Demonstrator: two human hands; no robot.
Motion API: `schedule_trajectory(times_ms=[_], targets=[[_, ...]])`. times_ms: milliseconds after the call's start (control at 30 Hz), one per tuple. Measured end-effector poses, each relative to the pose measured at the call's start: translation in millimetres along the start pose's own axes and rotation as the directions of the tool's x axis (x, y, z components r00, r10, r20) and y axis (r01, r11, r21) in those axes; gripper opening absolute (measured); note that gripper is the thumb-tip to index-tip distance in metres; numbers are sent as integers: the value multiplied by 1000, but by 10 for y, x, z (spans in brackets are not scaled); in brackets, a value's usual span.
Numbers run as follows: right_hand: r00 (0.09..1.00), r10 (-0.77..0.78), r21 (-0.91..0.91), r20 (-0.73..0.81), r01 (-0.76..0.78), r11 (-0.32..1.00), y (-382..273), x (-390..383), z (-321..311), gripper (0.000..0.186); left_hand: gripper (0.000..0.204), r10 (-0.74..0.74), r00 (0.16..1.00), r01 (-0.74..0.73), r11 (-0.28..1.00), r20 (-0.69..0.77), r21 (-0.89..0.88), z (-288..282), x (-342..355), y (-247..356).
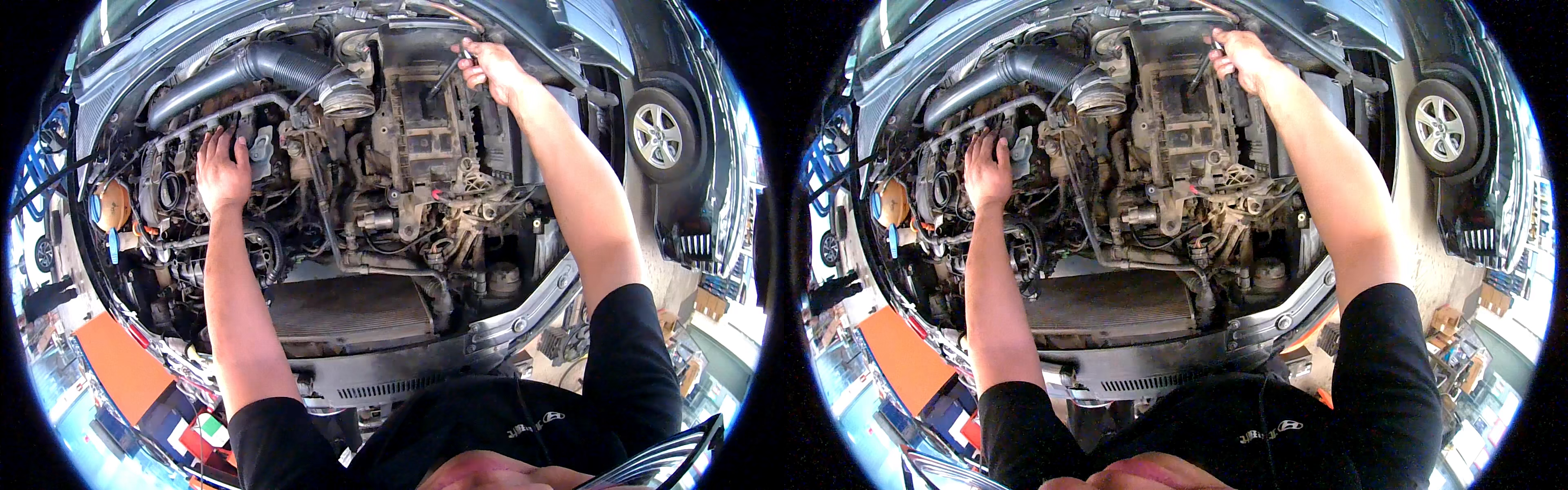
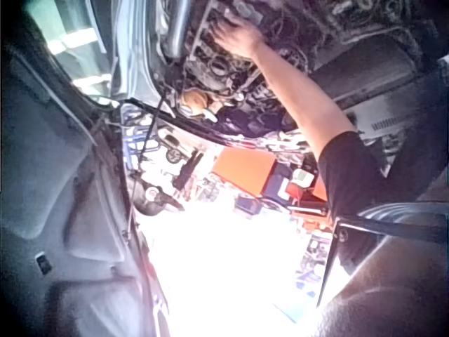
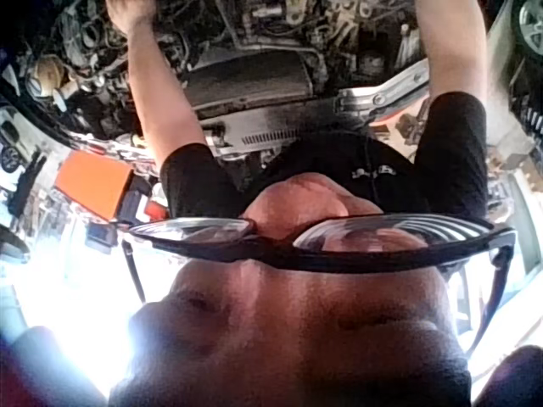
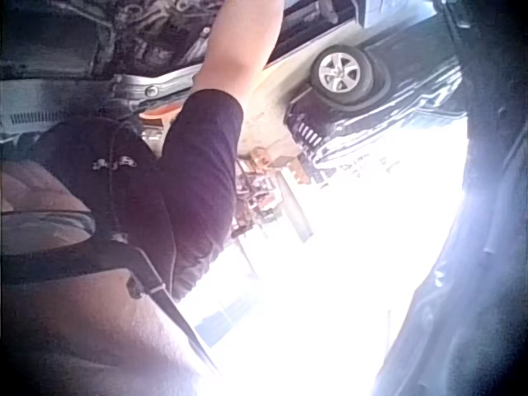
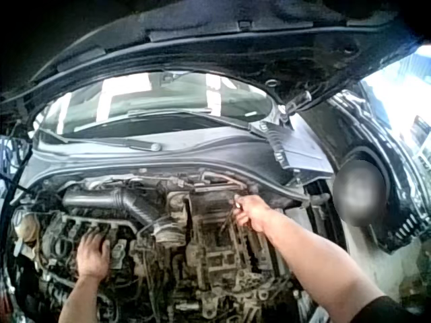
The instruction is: The person works on a car engine with the hood open, using a wrench to loosen bolts and remove a plastic cover. They then use pliers to remove a hose clamp and detach a hose from the engine.
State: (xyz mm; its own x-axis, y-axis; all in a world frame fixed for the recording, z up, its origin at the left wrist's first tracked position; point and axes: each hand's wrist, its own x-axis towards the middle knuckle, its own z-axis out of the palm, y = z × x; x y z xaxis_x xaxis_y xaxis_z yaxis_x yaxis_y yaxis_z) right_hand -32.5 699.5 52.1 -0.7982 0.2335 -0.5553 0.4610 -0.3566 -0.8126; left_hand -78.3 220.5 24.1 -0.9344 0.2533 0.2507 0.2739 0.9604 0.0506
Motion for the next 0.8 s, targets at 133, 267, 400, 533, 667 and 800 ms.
schedule_trajectory(times_ms=[133,267,400,533,667,800], targets=[[1000,-24,173,-15,26,985,239,-87,224,29,48,-17,1000,17,1000,12,6,13,9,-3],[995,-93,-46,-28,92,995,335,-100,355,38,50,7,1000,-7,1000,14,-16,10,35,31],[981,10,-585,194,108,804,-67,-28,16,42,50,12,1000,-12,1000,14,-14,9,-4,-29],[988,20,-227,152,15,974,53,-114,4,38,49,-10,1000,10,1000,11,-17,-4,-22,11],[989,29,44,142,-36,998,201,-210,132,35,47,15,1000,-15,1000,-6,-18,5,5,23],[978,1,-99,207,20,995,112,-215,152,37,48,20,1000,-20,1000,-9,-11,6,-9,-8]])
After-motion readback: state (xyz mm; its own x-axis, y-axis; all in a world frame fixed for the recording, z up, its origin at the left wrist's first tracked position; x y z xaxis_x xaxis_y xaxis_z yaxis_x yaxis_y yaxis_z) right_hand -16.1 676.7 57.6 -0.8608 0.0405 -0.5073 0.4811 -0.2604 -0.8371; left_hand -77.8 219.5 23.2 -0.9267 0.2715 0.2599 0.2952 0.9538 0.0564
